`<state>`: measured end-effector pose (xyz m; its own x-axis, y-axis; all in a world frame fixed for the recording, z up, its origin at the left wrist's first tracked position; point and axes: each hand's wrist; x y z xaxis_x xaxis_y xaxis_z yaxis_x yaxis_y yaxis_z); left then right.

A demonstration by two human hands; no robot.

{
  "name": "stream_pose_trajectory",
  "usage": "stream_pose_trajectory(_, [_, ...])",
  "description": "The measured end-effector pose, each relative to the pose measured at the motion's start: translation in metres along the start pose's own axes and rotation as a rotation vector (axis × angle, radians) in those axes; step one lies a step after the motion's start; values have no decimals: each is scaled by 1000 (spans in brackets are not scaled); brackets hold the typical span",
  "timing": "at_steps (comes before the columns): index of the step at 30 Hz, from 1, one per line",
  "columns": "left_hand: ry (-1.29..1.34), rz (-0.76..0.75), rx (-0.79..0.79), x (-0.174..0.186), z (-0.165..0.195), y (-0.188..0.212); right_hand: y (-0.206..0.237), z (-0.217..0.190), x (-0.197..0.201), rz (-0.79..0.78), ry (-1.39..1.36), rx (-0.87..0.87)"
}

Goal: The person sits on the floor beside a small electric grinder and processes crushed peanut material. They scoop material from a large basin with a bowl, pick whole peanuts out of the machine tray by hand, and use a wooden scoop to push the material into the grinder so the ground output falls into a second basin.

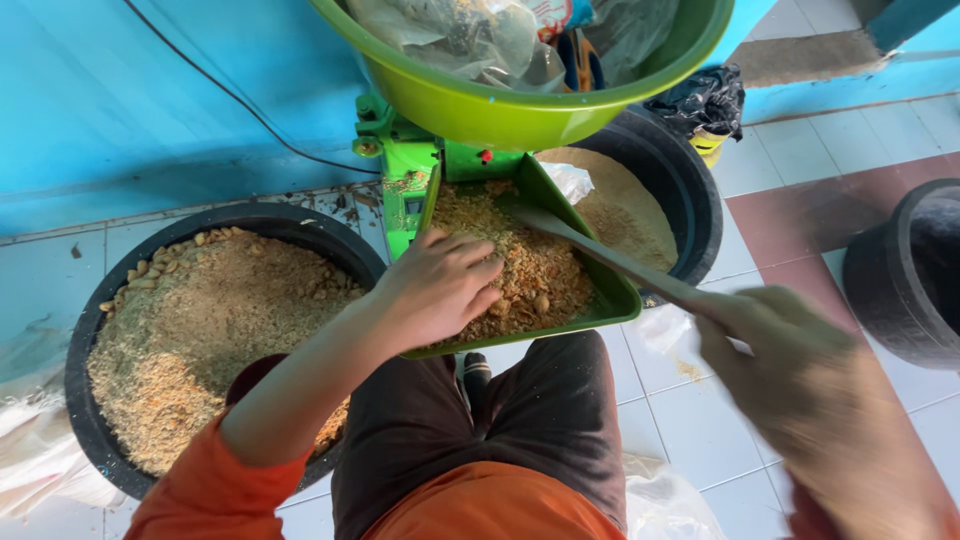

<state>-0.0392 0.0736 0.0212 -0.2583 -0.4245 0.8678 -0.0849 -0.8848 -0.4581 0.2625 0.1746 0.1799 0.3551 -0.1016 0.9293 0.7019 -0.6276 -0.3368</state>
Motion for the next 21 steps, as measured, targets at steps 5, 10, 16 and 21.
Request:
stream_pose_trajectory(5, [-5,-318,105,-26,-9,-41,9,37,41,-88,47,21])
stream_pose_trajectory(10, [-9,-390,124,-24,-8,-32,2,26,38,-104,102,113])
stream_pose_trajectory(16, [48,-244,137,-18,2,-16,-34,-12,21,15,-122,179])
stream_pose_trajectory(21, [95,-189,103,-11,6,-16,-18,11,15,-34,40,306])
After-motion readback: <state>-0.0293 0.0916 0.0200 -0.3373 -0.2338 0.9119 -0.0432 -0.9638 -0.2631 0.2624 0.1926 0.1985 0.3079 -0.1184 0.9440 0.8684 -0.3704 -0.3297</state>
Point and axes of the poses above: each hand's wrist, its own y-axis away from the middle knuckle, its own x-axis out of the back of the hand, z = x × y, and after that the axes turned 9 degrees about z, right-handed
